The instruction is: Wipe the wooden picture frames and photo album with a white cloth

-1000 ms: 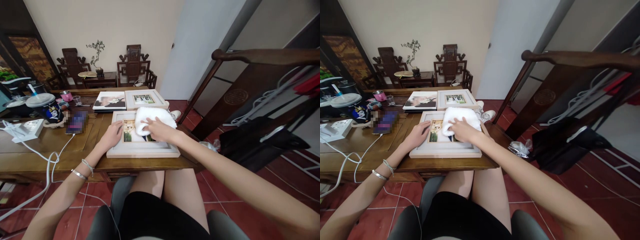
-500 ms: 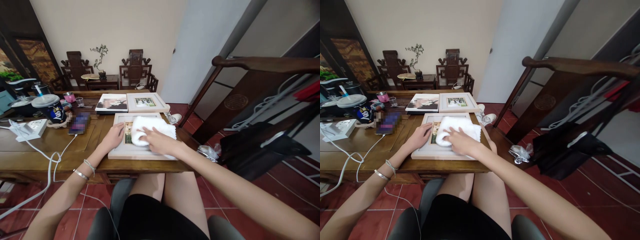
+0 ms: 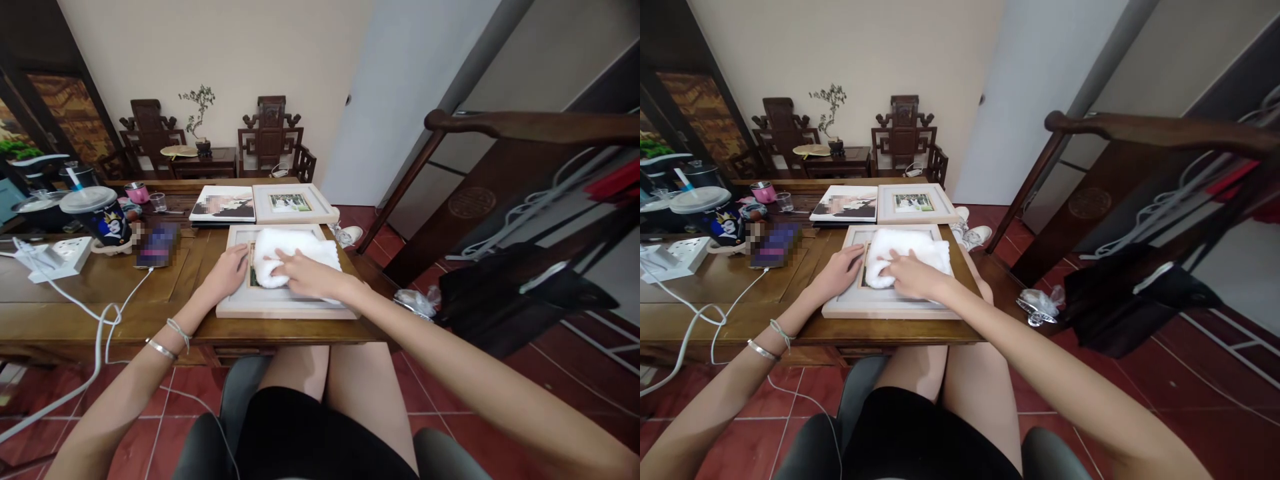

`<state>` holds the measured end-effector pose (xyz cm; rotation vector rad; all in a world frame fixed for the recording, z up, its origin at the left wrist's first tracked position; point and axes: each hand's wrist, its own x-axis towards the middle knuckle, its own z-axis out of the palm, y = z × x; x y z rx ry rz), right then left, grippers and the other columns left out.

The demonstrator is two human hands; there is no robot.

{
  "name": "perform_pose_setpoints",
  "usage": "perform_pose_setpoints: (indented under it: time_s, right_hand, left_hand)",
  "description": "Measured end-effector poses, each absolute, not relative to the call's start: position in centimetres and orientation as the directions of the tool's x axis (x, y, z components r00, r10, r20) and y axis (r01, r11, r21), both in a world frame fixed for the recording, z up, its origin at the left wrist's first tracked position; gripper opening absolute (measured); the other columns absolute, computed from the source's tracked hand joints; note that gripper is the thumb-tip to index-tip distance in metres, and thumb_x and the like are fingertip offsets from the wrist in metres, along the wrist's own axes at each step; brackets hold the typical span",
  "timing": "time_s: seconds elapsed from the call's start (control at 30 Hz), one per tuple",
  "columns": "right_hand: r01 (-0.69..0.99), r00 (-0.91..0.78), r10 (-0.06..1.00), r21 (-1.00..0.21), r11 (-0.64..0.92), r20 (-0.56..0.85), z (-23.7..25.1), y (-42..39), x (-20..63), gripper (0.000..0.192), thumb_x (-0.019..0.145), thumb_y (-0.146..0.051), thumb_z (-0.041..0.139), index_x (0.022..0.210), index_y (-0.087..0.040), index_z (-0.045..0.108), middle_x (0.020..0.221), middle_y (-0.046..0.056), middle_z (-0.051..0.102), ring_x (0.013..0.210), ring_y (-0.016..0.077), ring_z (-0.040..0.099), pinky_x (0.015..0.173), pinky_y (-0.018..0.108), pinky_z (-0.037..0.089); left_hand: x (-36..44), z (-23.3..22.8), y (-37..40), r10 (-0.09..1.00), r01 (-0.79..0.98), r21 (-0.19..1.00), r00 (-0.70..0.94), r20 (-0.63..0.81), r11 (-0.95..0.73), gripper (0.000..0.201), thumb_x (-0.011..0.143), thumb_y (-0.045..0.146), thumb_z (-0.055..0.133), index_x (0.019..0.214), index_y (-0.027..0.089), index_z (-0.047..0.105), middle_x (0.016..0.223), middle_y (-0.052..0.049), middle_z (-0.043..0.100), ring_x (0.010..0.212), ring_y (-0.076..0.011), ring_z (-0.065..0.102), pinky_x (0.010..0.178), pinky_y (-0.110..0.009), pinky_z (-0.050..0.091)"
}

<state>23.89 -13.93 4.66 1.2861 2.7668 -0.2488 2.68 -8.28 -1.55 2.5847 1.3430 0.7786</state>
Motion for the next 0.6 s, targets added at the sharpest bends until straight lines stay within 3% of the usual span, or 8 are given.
perform_pose_setpoints:
  time_s: [0.13, 0.23, 0.33, 0.47, 0.6]
  right_hand:
    - [0.7, -0.714, 0.647, -0.259, 0.666, -0.267, 7.6, -16.9, 24.8, 0.056, 0.073, 0.003, 0.041, 0.117, -0.016, 0.071, 0.123, 0.014, 0.069, 0.119, 0.0293, 0.06, 0.097, 0.04, 0.047]
    - [0.675, -0.738, 0.614, -0.335, 0.658, -0.281, 8.4, -17.8, 25.0, 0.053, 0.072, 0.002, 0.042, 0.111, -0.017, 0.073, 0.111, 0.011, 0.073, 0.113, 0.0274, 0.062, 0.095, 0.037, 0.048]
    - [0.686, -0.724, 0.649, -0.346, 0.641, -0.233, 7.2, -17.3, 24.6, 0.059, 0.073, 0.004, 0.041, 0.121, -0.016, 0.069, 0.128, 0.014, 0.067, 0.132, 0.0288, 0.051, 0.104, 0.042, 0.043]
    - [0.74, -0.667, 0.735, -0.223, 0.635, -0.12, 4.3, -14.4, 23.6, 0.065, 0.073, 0.006, 0.039, 0.131, -0.013, 0.062, 0.158, 0.017, 0.035, 0.151, 0.0334, 0.016, 0.115, 0.063, 0.022]
    - [0.804, -0.589, 0.808, -0.131, 0.58, -0.035, 3.1, -10.5, 22.2, 0.068, 0.075, 0.007, 0.037, 0.138, -0.013, 0.056, 0.164, 0.013, 0.02, 0.151, 0.0397, 0.008, 0.111, 0.073, 0.02]
  left_hand:
    - [2.8, -1.3, -8.5, 0.785, 0.717, 0.341, 0.476, 0.397, -0.607, 0.038, 0.092, 0.015, 0.042, 0.122, 0.011, 0.065, 0.134, -0.015, 0.063, 0.129, -0.0269, 0.057, 0.115, -0.043, 0.042]
    - [2.8, -1.2, -8.6, 0.786, 0.713, 0.35, 0.473, 0.399, -0.607, 0.038, 0.092, 0.014, 0.042, 0.122, 0.013, 0.066, 0.133, -0.014, 0.064, 0.128, -0.0263, 0.057, 0.114, -0.042, 0.042]
    - [2.7, -1.3, -8.5, 0.78, 0.708, 0.348, 0.477, 0.405, -0.614, 0.037, 0.093, 0.016, 0.042, 0.122, 0.013, 0.065, 0.133, -0.014, 0.064, 0.128, -0.0267, 0.057, 0.114, -0.043, 0.042]
    - [2.6, -1.6, -8.2, 0.764, 0.689, 0.347, 0.499, 0.409, -0.636, 0.039, 0.094, 0.016, 0.038, 0.121, 0.009, 0.065, 0.133, -0.017, 0.063, 0.128, -0.0268, 0.057, 0.114, -0.042, 0.041]
    - [2.5, -1.7, -8.0, 0.764, 0.657, 0.401, 0.477, 0.434, -0.638, 0.04, 0.097, 0.021, 0.034, 0.122, 0.011, 0.063, 0.132, -0.016, 0.064, 0.128, -0.0257, 0.057, 0.114, -0.042, 0.04]
